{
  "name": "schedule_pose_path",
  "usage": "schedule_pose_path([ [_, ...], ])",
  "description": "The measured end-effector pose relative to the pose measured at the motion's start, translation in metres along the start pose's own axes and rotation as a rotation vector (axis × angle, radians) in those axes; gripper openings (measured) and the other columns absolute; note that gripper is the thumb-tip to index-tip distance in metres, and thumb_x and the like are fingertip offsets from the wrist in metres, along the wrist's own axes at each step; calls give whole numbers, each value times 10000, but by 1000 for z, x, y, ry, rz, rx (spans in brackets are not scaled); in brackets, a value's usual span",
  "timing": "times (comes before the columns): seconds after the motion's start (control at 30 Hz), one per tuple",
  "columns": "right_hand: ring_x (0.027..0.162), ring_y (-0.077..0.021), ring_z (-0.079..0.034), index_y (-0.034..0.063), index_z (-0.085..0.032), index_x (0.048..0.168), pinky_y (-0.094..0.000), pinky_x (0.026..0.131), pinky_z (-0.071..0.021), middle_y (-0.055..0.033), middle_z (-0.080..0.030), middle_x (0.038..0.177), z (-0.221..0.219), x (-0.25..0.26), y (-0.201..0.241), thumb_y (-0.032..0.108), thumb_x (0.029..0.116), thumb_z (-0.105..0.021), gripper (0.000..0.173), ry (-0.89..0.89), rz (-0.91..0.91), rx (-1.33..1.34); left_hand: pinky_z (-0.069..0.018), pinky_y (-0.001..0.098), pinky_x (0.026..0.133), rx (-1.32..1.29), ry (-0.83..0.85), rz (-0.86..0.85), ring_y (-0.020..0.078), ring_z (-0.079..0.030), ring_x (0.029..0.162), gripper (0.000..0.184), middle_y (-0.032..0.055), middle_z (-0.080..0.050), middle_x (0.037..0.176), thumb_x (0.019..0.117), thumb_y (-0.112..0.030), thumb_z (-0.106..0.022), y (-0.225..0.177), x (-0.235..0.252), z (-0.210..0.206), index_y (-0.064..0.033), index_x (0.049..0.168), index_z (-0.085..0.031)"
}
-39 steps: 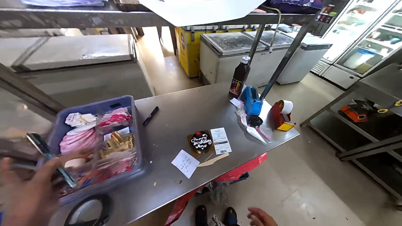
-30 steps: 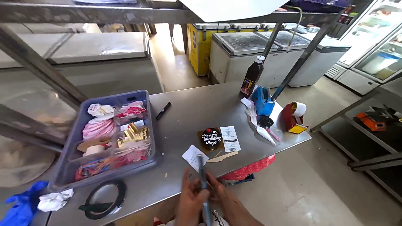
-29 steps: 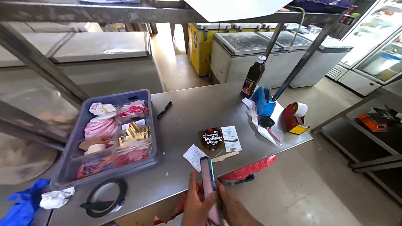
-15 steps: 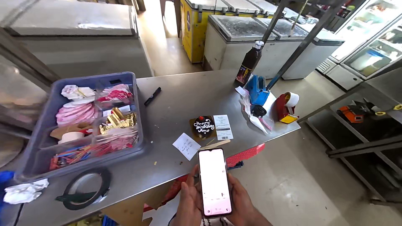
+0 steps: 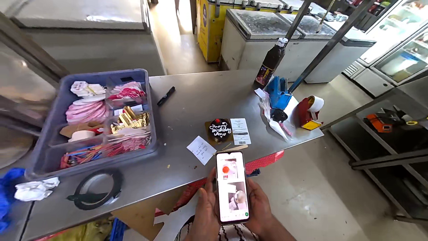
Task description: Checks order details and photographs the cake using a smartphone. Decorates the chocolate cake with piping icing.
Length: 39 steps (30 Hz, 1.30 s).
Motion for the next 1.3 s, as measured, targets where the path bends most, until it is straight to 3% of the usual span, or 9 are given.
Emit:
schedule_pose_path([
  [0.23,1107,-201,-710,121,-689,1228,-416,980,-569,-87,-746,1163,1,1,7,465,991,-561,437,-42,37,-146,-561,443,1013,34,-39,-21,218,-584,1303,1258,119,-477,1511,773,-858,-516,-3,-1,3,-42,1590,-15],
  [0.3,1122,-150,-691,51,-493,1403,-372,988,-567,-42,-711,1228,2,-2,18,482,985,-604,611,-58,163,-496,-568,439,1001,52,-73,-39,218,-592,1291,1272,123,-473,1511,767,-863,-523,-5,-1,5,-50,1595,-3],
  [0.4,1201,-98,-635,-83,-175,1524,-344,1043,-533,-25,-610,1367,-5,-7,23,174,956,-589,749,83,177,-838,-597,426,954,74,-98,-54,207,-635,1231,1258,115,-514,1466,779,-868,-497,-9,2,7,-57,1587,24],
  [0.47,1252,-109,-609,-83,-70,1545,-354,1077,-514,-47,-563,1429,-7,-11,22,54,923,-572,811,134,128,-825,-594,423,958,86,-92,-53,207,-633,1235,1257,120,-508,1476,790,-870,-483,-9,2,6,-52,1591,36],
  [0.6,1293,-110,-587,-107,-6,1553,-335,1095,-509,-95,-509,1491,-7,-13,24,-36,911,-547,842,123,110,-914,-594,402,961,106,-87,-45,192,-635,1236,1228,115,-503,1485,821,-861,-447,-8,5,1,-49,1587,64],
  [0.9,1270,-100,-598,-92,-17,1555,-337,1075,-521,-74,-522,1471,-9,-10,36,-1,883,-552,864,107,130,-901,-593,407,956,124,-76,-55,199,-637,1229,1218,124,-516,1469,818,-868,-435,-10,16,-5,-34,1584,12],
  [1.03,1162,-94,-659,-77,-189,1547,-316,1002,-560,-75,-624,1343,-27,2,58,-11,860,-512,762,-67,220,-933,-597,422,933,175,-114,-19,218,-644,1220,952,132,-533,1458,946,-776,-225,-26,30,-22,-126,1610,-19],
  [1.17,1120,-98,-677,-36,-294,1540,-310,984,-566,-75,-661,1284,-55,11,76,21,877,-524,704,-131,302,-926,-598,462,919,142,-92,-39,250,-638,1230,966,116,-541,1459,895,-840,-265,-50,39,-42,-236,1622,-64],
  [1.3,1091,-97,-687,-23,-340,1524,-303,962,-574,-71,-678,1244,-67,15,81,31,878,-534,677,-175,331,-925,-596,476,916,156,-70,-68,259,-643,1218,1033,113,-549,1446,845,-879,-340,-65,44,-52,-236,1616,-95],
])
Point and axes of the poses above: each hand's wrist, its own x-axis towards the middle knuckle, its own z-axis out of the back of the hand, y = z × x, the point moved 8 cm from there along x, towards the middle knuckle
